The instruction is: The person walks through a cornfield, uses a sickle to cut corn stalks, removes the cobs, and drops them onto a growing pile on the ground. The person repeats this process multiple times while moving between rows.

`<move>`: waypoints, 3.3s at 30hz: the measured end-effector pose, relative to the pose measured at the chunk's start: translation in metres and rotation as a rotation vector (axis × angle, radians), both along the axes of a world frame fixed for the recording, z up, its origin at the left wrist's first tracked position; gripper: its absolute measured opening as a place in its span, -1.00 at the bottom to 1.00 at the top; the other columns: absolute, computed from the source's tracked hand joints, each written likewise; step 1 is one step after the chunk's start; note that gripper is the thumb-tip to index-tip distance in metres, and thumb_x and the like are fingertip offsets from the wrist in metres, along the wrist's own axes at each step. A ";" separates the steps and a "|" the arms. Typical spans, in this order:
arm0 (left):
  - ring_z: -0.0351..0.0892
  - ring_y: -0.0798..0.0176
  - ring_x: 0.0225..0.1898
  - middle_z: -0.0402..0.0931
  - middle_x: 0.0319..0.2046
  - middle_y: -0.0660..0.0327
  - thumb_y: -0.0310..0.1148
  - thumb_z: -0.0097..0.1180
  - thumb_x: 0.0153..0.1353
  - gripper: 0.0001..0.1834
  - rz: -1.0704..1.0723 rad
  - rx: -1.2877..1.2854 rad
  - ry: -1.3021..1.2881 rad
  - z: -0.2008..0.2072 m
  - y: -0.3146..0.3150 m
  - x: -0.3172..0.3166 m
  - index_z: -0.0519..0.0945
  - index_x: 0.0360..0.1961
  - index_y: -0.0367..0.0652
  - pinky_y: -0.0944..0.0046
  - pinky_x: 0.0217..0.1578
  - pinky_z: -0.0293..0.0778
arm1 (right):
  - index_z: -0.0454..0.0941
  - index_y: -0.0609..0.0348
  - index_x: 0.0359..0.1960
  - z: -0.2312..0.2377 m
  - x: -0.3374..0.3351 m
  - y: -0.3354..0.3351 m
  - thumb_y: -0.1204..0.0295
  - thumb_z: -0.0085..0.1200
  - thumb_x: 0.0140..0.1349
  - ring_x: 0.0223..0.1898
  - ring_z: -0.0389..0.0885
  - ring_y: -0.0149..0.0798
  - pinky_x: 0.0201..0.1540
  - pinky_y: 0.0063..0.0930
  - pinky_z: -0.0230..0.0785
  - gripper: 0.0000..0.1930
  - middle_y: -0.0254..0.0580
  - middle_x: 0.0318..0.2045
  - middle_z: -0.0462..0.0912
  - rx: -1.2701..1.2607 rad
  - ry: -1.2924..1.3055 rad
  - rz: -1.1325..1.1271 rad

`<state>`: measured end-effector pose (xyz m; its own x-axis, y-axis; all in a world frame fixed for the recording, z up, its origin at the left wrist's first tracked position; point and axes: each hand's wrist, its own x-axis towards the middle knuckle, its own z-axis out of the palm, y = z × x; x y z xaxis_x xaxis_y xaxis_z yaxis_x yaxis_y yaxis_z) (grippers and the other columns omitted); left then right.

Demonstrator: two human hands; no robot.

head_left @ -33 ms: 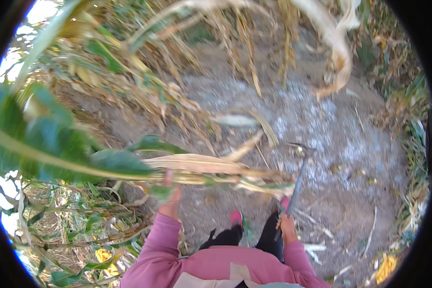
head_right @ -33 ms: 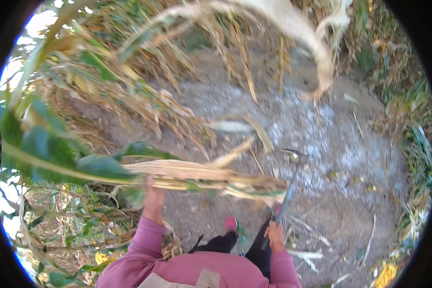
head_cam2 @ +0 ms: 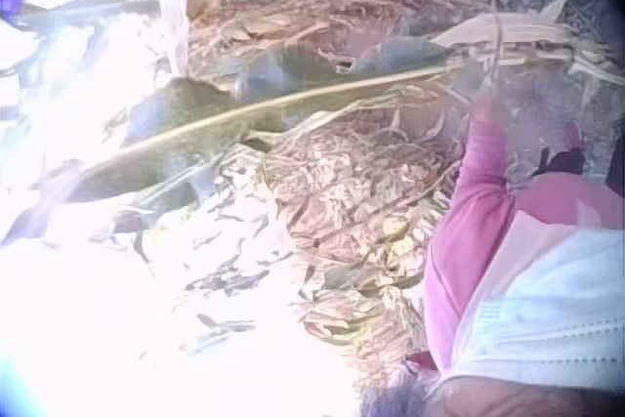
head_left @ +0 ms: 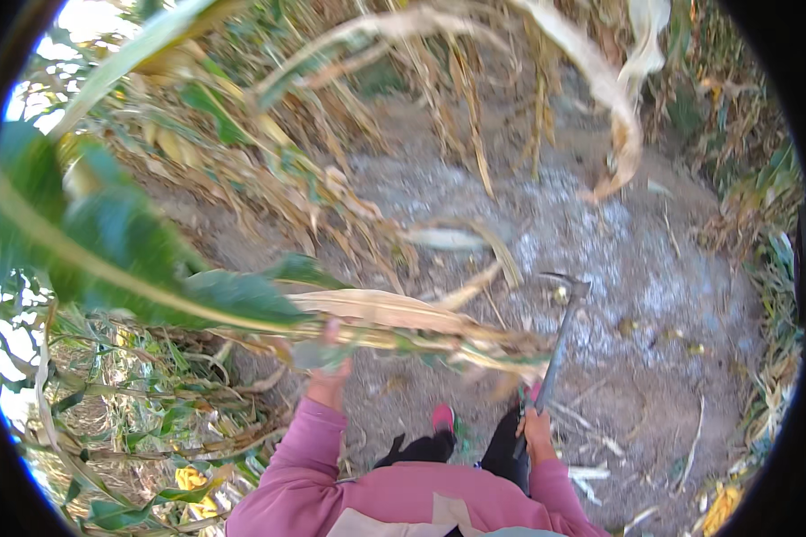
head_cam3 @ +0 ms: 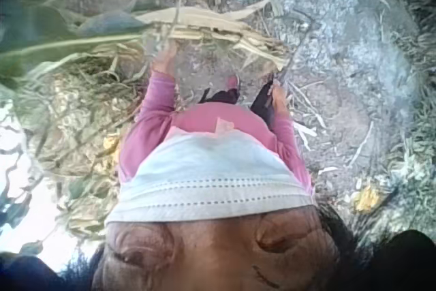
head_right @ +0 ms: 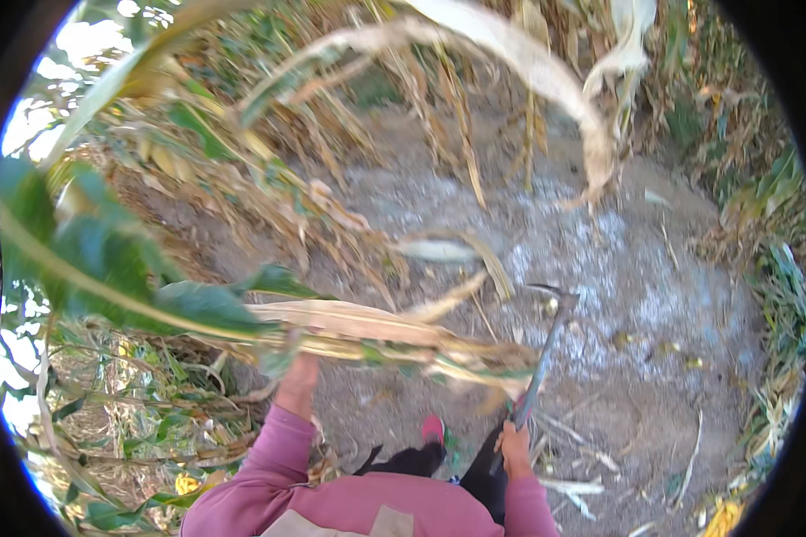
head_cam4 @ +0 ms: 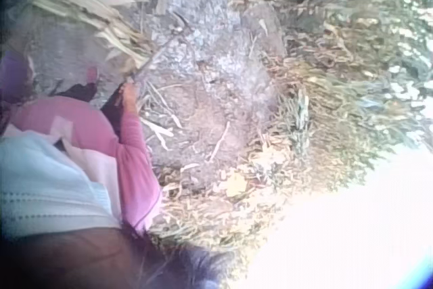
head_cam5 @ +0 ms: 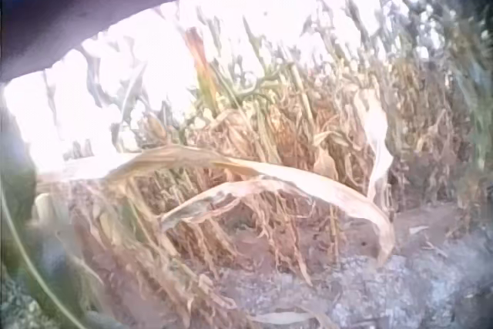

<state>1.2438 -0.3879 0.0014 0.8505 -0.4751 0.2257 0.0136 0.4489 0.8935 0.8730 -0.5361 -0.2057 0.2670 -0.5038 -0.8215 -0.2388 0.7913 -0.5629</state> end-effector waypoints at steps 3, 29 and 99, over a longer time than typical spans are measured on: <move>0.41 0.27 0.01 0.42 -0.06 0.19 -0.45 0.05 0.20 -0.66 -0.170 -0.040 0.026 0.043 -0.049 -0.031 0.38 0.02 -0.19 0.14 0.07 0.33 | 0.30 0.13 -0.46 0.043 0.003 0.017 0.41 -0.04 0.18 -0.79 0.33 -0.38 -0.77 -0.48 0.24 -0.87 -0.31 -0.75 0.34 -0.123 -0.067 0.043; 0.47 0.37 -0.43 0.35 -0.54 0.28 -0.35 0.04 0.24 -0.83 -1.064 -0.305 0.563 0.124 -0.269 -0.271 0.35 -0.42 -0.15 0.34 -0.43 0.53 | 0.26 0.15 -0.29 0.232 -0.152 -0.018 0.49 0.00 0.16 -0.80 0.25 -0.50 -0.79 -0.59 0.15 -0.83 -0.41 -0.69 0.29 -0.671 0.140 -0.595; 0.24 0.04 0.21 0.24 0.17 -0.11 -0.16 0.16 0.14 -0.25 0.372 0.690 -0.002 -0.007 -0.075 0.322 0.14 0.22 -0.37 0.18 0.20 0.14 | 0.39 0.15 -0.56 0.119 0.200 -0.127 0.31 0.04 0.14 -0.70 0.42 -0.36 -0.65 -0.45 0.26 -0.78 -0.29 -0.73 0.42 -0.146 0.156 0.584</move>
<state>1.5655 -0.4628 -0.0059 0.9812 -0.1924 -0.0149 -0.0310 -0.2332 0.9719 1.0730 -0.6631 -0.0869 0.4143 -0.4209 -0.8070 -0.6974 0.4229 -0.5786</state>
